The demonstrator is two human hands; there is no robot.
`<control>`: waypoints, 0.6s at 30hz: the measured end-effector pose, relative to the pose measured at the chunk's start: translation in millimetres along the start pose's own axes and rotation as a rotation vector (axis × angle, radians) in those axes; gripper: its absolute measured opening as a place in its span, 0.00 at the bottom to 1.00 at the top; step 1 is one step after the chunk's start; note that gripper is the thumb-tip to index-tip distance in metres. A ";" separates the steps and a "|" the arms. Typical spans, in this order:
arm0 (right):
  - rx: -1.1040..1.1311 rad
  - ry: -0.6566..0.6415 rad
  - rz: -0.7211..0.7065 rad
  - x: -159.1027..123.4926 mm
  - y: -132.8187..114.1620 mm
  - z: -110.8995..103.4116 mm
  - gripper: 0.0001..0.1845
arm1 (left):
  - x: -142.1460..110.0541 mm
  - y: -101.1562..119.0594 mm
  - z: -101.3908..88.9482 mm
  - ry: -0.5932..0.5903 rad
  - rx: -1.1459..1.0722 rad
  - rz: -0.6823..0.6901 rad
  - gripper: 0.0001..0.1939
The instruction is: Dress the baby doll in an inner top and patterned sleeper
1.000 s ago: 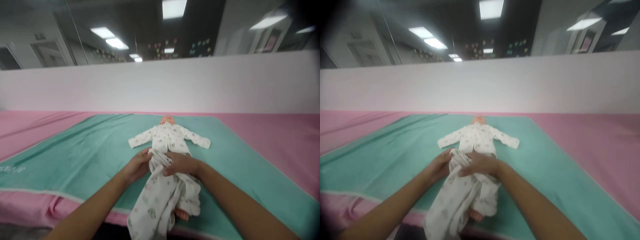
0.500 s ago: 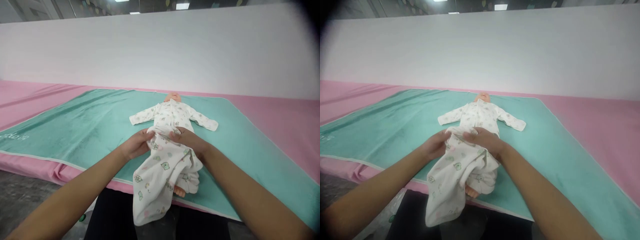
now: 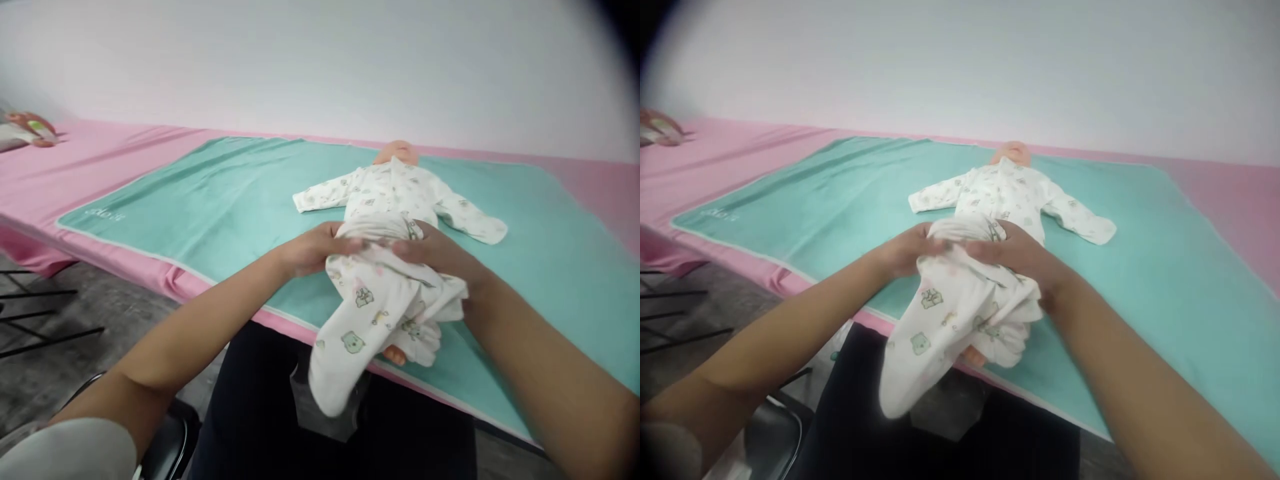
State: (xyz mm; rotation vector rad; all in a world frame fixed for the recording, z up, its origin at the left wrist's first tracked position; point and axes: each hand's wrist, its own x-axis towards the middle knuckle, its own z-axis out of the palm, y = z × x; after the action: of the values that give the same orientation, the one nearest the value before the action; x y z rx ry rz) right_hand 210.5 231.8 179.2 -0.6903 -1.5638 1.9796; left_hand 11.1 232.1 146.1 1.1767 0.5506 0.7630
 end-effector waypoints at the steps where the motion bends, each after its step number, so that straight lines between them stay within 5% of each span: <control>1: -0.064 -0.029 0.037 1.3 1.3 -0.7 0.20 | 0.9 -0.8 -0.2 0.035 -0.049 0.055 0.18; 5: -0.240 -0.051 0.119 4.1 11.1 -0.8 0.24 | 2.6 -3.6 -3.3 0.111 -0.108 0.123 0.20; 12: -0.005 0.254 -0.069 2.0 7.8 9.1 0.05 | -1.1 3.0 -8.6 0.008 0.119 -0.053 0.16; 18: -0.163 0.081 0.049 3.7 -0.5 12.6 0.14 | -1.9 1.7 -4.2 0.095 0.011 0.055 0.19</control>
State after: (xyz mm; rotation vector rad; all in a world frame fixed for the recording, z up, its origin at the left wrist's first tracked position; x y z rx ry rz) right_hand 199.3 225.4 182.0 -0.8703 -1.6874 1.8483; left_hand 6.4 233.5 146.4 1.1741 0.6037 0.8670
